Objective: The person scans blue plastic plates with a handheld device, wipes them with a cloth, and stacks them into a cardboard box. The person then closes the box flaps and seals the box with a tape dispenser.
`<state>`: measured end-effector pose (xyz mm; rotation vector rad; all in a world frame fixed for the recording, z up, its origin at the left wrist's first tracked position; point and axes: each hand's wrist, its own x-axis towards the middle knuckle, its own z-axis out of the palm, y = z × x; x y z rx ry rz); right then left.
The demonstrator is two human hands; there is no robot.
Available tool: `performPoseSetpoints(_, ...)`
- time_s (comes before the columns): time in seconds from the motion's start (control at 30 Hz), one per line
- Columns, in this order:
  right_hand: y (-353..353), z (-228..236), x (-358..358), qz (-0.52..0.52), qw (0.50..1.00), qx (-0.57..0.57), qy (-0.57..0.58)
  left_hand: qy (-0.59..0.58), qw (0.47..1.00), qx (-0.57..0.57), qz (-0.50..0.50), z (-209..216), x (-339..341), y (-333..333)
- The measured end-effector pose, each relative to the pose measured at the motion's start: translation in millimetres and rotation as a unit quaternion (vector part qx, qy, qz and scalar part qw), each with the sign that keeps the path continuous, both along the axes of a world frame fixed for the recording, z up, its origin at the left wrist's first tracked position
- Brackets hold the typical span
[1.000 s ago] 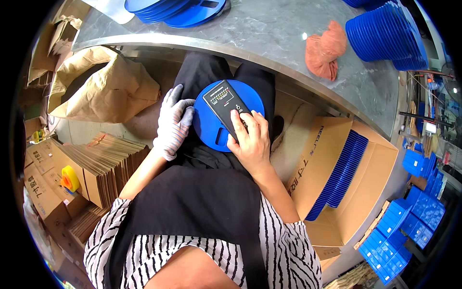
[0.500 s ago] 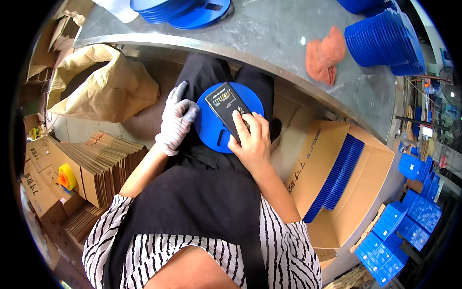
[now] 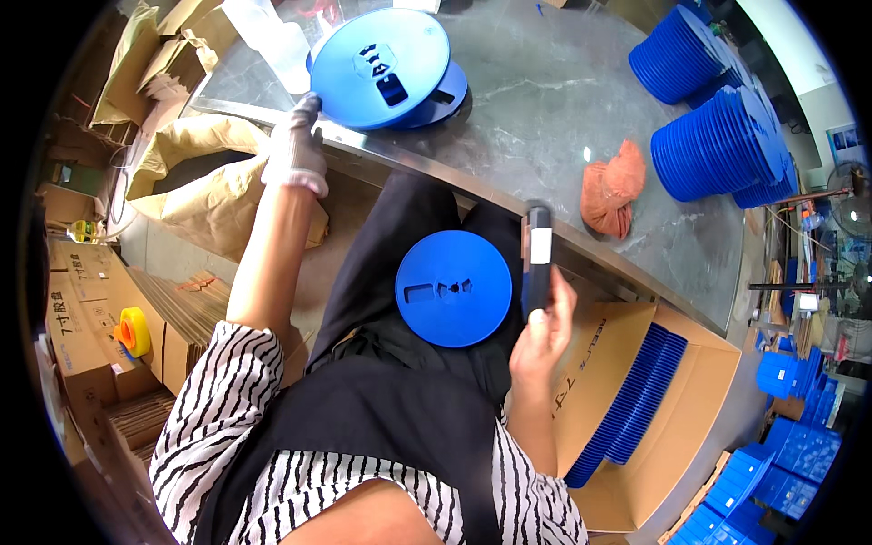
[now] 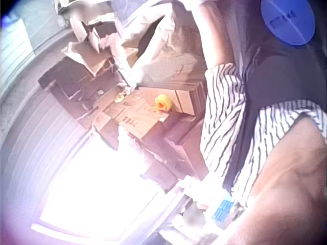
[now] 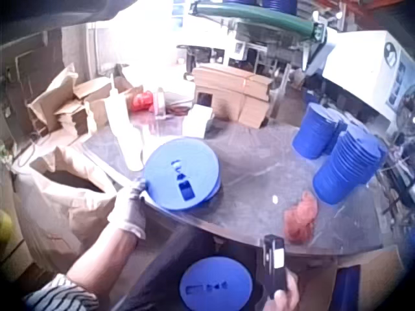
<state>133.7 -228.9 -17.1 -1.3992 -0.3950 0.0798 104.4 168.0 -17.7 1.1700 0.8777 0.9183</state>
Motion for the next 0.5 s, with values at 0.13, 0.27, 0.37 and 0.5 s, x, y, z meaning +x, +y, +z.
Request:
performPoseSetpoints(0.13,6.1,-11.4,-18.5,0.028,0.997,0.019,0.062,0.029,0.976,-0.174,0.125,14.3,34.5,19.6)
performPoseSetpoints(0.27,3.0,-9.2,-20.5,0.059,0.998,-0.016,0.023,0.079,0.987,-0.077,0.117,5.7,32.4,30.3)
performPoseSetpoints(0.37,-6.3,-10.2,-15.4,0.041,0.998,-0.041,-0.001,0.176,0.980,-0.028,0.090,13.2,27.7,11.6)
performPoseSetpoints(0.5,-13.3,-10.5,-19.7,0.013,0.981,-0.153,-0.118,0.152,0.886,0.437,-0.034,-22.4,-31.7,-49.2)
